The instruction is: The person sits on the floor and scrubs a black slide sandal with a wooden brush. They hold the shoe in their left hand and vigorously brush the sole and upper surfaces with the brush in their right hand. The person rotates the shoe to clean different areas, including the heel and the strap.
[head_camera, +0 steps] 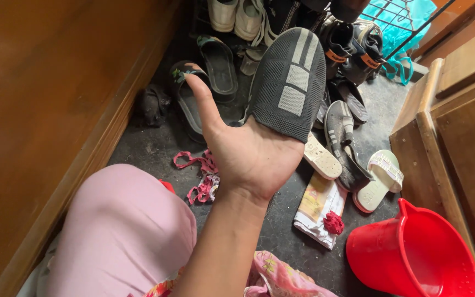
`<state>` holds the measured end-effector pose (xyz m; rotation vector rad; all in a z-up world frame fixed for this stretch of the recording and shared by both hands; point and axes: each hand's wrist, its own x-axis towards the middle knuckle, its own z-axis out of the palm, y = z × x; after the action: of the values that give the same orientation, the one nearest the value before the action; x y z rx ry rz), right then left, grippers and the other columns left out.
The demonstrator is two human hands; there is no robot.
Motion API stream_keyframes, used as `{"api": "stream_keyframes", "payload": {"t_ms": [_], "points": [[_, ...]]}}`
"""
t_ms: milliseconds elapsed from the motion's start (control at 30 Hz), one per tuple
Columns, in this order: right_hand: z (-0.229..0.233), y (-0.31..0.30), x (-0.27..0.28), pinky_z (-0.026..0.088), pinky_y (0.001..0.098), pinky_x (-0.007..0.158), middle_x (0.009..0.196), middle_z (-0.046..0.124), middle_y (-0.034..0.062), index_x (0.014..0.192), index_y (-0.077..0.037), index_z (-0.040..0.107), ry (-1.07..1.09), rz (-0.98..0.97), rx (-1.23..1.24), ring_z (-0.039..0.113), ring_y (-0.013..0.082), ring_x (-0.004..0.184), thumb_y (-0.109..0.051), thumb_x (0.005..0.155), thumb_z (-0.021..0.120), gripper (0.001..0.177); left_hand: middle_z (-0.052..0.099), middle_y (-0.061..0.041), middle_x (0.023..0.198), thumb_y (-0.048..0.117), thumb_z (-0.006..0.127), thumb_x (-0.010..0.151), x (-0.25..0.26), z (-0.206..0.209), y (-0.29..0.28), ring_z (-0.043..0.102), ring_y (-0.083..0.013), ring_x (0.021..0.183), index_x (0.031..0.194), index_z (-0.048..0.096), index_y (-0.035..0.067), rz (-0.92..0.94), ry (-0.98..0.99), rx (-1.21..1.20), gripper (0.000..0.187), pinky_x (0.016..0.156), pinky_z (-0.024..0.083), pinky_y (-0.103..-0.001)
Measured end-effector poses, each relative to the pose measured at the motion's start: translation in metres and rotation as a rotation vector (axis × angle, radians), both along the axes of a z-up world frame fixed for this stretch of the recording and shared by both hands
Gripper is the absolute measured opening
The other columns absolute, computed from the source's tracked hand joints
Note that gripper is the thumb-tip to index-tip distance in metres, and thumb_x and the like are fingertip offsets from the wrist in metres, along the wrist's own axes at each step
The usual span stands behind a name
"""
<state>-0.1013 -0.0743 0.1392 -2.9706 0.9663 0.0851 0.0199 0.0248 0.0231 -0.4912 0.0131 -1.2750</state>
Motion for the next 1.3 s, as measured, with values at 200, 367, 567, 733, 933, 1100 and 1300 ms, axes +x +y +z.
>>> {"api": "stream_keyframes", "payload": {"t_ms": [200, 367, 567, 733, 933, 1100, 1300], "points": [[0.018, -0.006, 0.003, 0.052, 0.0318, 0.069, 0.093, 0.070, 0.0062, 0.119, -0.006, 0.064, 0.066, -0.023, -0.039, 0.066, 0.0143, 0.080, -0.035, 0.102, 0.054, 0.036, 0.052, -0.015, 0.151, 0.074, 0.071, 0.081, 0.000, 0.002, -0.001, 0.051, -0.0265, 0.138, 0.151, 0.046, -0.005, 0.009, -0.036, 0.032, 0.108, 0.122, 0.038, -0.039], [0.030, -0.020, -0.008, 0.052, 0.0313, 0.072, 0.095, 0.069, 0.0067, 0.120, -0.006, 0.065, 0.063, -0.057, -0.075, 0.067, 0.0140, 0.082, -0.036, 0.102, 0.054, 0.036, 0.054, -0.014, 0.150, 0.077, 0.067, 0.090, -0.002, 0.003, 0.000, 0.050, -0.0246, 0.139, 0.153, 0.046, -0.005, 0.006, -0.013, -0.075, 0.106, 0.124, 0.038, -0.038], [0.041, -0.035, -0.011, 0.052, 0.0308, 0.074, 0.098, 0.068, 0.0073, 0.120, -0.006, 0.065, 0.010, 0.066, -0.102, 0.067, 0.0138, 0.086, -0.037, 0.103, 0.054, 0.037, 0.063, -0.014, 0.133, 0.039, 0.092, 0.080, -0.004, -0.003, -0.004, 0.062, -0.0239, 0.123, 0.147, 0.046, -0.006, 0.354, -0.706, -0.002, 0.092, 0.116, 0.046, -0.038], [0.045, -0.026, -0.010, 0.052, 0.0267, 0.083, 0.101, 0.069, -0.0007, 0.119, -0.009, 0.064, -0.181, 0.179, 0.056, 0.066, 0.0078, 0.092, -0.039, 0.105, 0.052, 0.035, 0.074, -0.023, 0.109, -0.001, 0.094, 0.070, -0.013, 0.000, -0.013, 0.076, -0.0275, 0.097, 0.123, 0.058, -0.017, 0.269, -1.275, 0.499, 0.066, 0.089, 0.062, -0.038], [0.029, 0.003, -0.032, 0.055, 0.0348, 0.074, 0.092, 0.071, 0.0075, 0.126, -0.020, 0.071, 0.099, -0.115, -0.151, 0.069, 0.0170, 0.082, -0.035, 0.099, 0.060, 0.033, 0.073, -0.009, 0.101, 0.012, 0.076, 0.078, -0.019, -0.012, -0.023, 0.069, -0.0155, 0.096, 0.107, 0.065, -0.004, 0.599, -1.333, 0.552, 0.035, 0.085, 0.057, -0.032], [0.036, -0.045, -0.019, 0.052, 0.0306, 0.084, 0.102, 0.069, 0.0049, 0.120, -0.011, 0.064, -0.213, 0.224, -0.001, 0.065, 0.0095, 0.094, -0.039, 0.108, 0.054, 0.032, 0.074, -0.017, 0.092, 0.023, 0.071, 0.086, -0.023, -0.031, -0.043, 0.074, -0.0243, 0.085, 0.101, 0.061, -0.004, 0.571, -1.679, 0.938, 0.032, 0.081, 0.058, -0.039], [0.039, 0.028, -0.017, 0.056, 0.0307, 0.063, 0.067, 0.067, 0.0035, 0.110, -0.031, 0.069, 0.704, -0.445, -0.301, 0.070, 0.0141, 0.060, -0.059, 0.093, 0.051, 0.038, 0.069, -0.030, 0.101, 0.020, 0.059, 0.102, -0.038, -0.087, -0.073, 0.064, -0.0517, 0.095, 0.107, 0.064, -0.002, 1.662, -2.013, 0.502, 0.023, 0.086, 0.045, -0.062]]}}
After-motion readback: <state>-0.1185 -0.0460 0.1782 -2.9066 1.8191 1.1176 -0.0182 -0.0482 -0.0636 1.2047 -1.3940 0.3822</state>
